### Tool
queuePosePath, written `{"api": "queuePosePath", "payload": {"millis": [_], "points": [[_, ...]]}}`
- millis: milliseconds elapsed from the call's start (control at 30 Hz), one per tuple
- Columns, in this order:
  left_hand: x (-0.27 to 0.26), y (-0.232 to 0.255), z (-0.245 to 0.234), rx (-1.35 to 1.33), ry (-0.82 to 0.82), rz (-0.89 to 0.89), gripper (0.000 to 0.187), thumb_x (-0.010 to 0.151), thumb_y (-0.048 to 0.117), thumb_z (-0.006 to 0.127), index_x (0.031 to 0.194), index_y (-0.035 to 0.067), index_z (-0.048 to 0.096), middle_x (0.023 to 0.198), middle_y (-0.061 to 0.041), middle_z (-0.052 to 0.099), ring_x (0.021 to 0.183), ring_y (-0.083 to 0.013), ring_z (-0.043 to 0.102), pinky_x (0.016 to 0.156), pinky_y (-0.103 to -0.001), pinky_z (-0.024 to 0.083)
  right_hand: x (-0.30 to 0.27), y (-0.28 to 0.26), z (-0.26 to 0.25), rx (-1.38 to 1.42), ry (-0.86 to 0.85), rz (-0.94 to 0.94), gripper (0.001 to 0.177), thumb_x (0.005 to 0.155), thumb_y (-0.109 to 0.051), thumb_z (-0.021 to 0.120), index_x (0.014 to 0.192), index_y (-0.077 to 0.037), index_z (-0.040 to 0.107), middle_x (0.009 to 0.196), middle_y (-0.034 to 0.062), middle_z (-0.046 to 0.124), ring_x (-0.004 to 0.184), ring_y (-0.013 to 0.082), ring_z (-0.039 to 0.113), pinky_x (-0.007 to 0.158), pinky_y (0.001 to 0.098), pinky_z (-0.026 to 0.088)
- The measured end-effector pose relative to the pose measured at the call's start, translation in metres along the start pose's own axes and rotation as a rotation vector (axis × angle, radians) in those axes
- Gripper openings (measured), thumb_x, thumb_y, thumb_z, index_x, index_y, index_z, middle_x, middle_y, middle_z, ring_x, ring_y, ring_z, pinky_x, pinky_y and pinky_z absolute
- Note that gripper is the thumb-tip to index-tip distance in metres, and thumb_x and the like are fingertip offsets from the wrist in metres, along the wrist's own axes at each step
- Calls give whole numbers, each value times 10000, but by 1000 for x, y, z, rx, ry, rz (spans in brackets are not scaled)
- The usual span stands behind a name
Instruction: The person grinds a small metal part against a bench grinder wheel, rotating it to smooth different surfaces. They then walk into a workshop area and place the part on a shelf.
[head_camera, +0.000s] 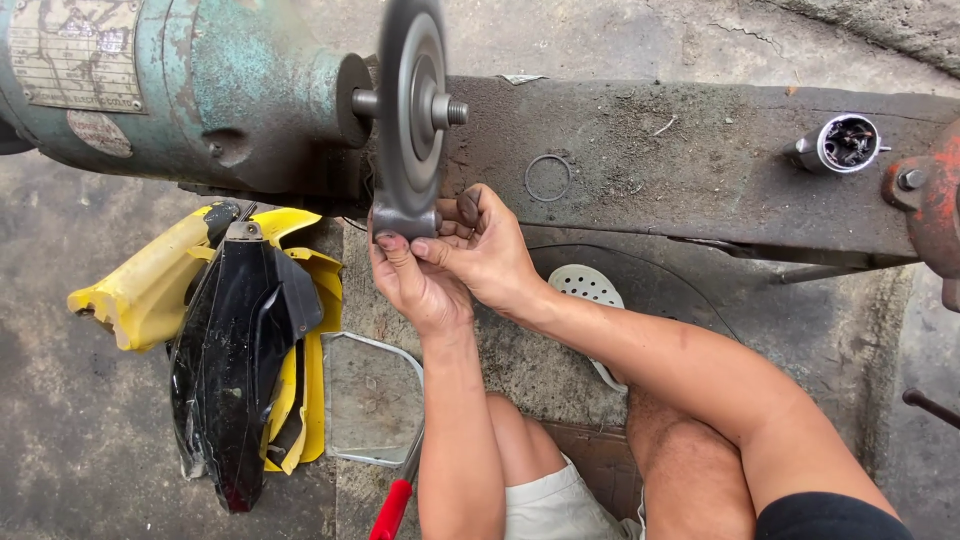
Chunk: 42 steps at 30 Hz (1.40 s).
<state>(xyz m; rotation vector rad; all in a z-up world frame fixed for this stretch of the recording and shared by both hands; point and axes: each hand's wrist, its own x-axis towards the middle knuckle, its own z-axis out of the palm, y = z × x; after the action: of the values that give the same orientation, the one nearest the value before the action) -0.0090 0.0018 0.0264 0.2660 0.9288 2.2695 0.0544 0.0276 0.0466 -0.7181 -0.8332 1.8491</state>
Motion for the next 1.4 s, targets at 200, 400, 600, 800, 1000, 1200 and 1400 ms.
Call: {"api": "queuePosePath", "payload": {"millis": [200,400,600,800,1000,1200,1400], "points": [[-1,2,1,4,-13,-20,387,1072,258,534,1404,60,545,919,-214,704,749,-320,743,651,-398,671,2,-2,6,5,3,4,530,776,-37,903,939,-87,401,1051,157,706,918,143,720,762,210,650],[0,1,2,0,-35,-45,389,1076,270,524,1400,56,547,933,-213,707,771,-317,745,668,-403,672,3,-3,8,3,19,2,526,764,-41,911,919,-85,410,1029,151,709,914,145,723,754,213,651],[-3,-1,4,-1,-59,-76,392,1080,282,514,1396,52,549,946,-211,711,793,-315,746,685,-408,673,4,2,1,4,44,14,540,755,-48,920,902,-96,402,1014,137,709,894,133,725,738,197,648],[-7,-5,9,-1,-72,-106,397,1084,294,504,1392,48,551,960,-209,714,814,-312,747,702,-413,674,1,0,-6,-14,59,12,540,764,-40,912,909,-104,396,1009,117,702,880,109,723,724,182,642],[-16,-7,12,0,-92,-131,403,1088,306,494,1389,45,554,973,-207,717,836,-309,749,719,-418,675,-7,-10,-12,-37,64,3,548,769,-30,907,909,-100,382,985,114,684,860,105,712,719,188,643],[-24,-7,13,-7,-99,-144,410,1092,318,484,1385,41,556,987,-206,720,858,-307,750,736,-422,675,-12,-8,-23,-55,52,-20,536,793,-4,882,915,-94,367,1008,130,670,863,129,718,714,195,653],[-31,-2,10,-1,-107,-151,417,1096,330,474,1381,37,558,1000,-204,723,880,-304,751,754,-427,676,-26,-28,-16,-185,17,-96,531,813,-9,864,913,-84,348,1145,203,659,922,169,701,739,223,648]]}}
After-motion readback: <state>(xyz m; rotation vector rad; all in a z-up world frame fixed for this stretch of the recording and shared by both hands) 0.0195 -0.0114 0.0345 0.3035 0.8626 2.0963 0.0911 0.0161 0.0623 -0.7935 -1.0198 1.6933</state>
